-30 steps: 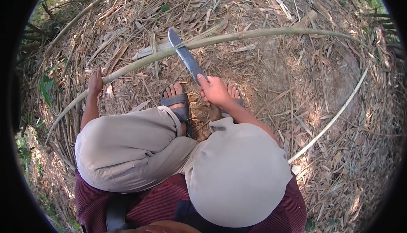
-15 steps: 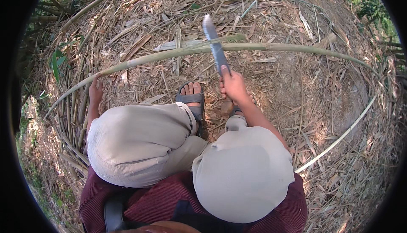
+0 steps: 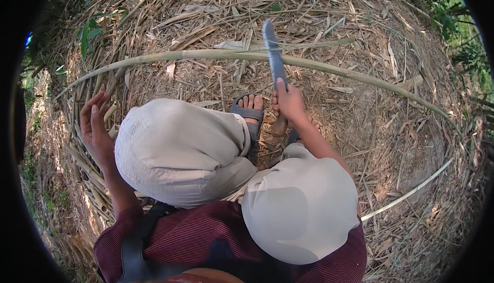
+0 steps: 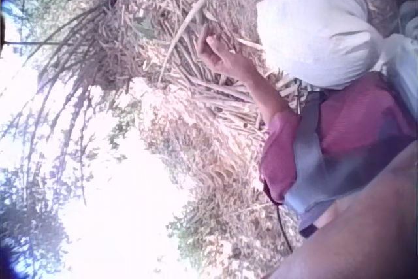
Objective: The person shaves a long bamboo stalk with a large knife while sitting on the ground, scraping along the surface to smooth it.
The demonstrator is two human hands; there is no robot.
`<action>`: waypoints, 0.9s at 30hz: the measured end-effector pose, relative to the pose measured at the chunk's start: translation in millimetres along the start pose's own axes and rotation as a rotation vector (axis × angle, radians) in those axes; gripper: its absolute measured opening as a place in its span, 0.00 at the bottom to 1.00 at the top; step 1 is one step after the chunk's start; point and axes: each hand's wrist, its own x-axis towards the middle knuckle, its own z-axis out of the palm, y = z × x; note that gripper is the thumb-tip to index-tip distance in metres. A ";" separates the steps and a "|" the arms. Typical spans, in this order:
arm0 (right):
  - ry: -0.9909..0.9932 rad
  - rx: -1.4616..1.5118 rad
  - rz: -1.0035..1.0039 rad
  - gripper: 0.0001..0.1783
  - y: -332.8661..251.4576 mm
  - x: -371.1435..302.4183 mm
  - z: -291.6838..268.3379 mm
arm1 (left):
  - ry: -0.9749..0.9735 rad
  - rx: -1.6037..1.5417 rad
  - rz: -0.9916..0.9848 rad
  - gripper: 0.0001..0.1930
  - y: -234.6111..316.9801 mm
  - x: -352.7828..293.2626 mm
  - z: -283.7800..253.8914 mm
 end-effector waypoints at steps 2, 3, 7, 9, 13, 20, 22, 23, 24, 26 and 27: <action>-0.301 -0.270 0.009 0.25 -6.1 8.0 35.7 | 0.041 -0.144 0.041 0.14 30.7 -10.7 2.2; -0.381 -0.330 -0.045 0.25 -3.9 4.4 63.2 | -0.006 -0.195 0.124 0.14 47.3 -13.1 1.1; -0.320 -0.235 -0.041 0.25 -6.8 6.8 52.7 | -0.124 -0.305 0.334 0.16 73.1 -34.9 16.7; -0.153 -0.113 -0.048 0.26 -5.4 10.9 38.5 | -0.107 -0.235 0.308 0.16 74.8 -55.9 26.2; 0.012 0.073 -0.015 0.26 -5.1 18.6 50.4 | 0.107 -0.354 0.108 0.15 74.1 -64.4 38.1; -0.599 -0.848 -0.561 0.30 -7.8 39.5 158.1 | 0.002 -0.196 0.239 0.11 78.0 -73.6 32.1; -0.698 -0.924 -0.777 0.30 23.3 39.9 142.6 | 0.067 -0.238 0.181 0.10 78.9 -72.0 36.7; -0.651 -0.913 -0.732 0.29 31.6 37.5 131.7 | 0.092 -0.256 0.144 0.10 79.0 -72.2 38.9; -0.582 -0.923 -0.682 0.29 24.9 30.2 112.8 | 0.094 -0.325 0.169 0.13 73.6 -73.9 40.6; -0.490 -0.929 -0.567 0.28 18.2 14.9 78.5 | 0.130 -0.404 0.176 0.13 68.3 -75.4 45.8; -0.482 -0.914 -0.537 0.27 7.4 9.6 71.3 | 0.111 -0.413 0.160 0.12 73.7 -74.6 43.7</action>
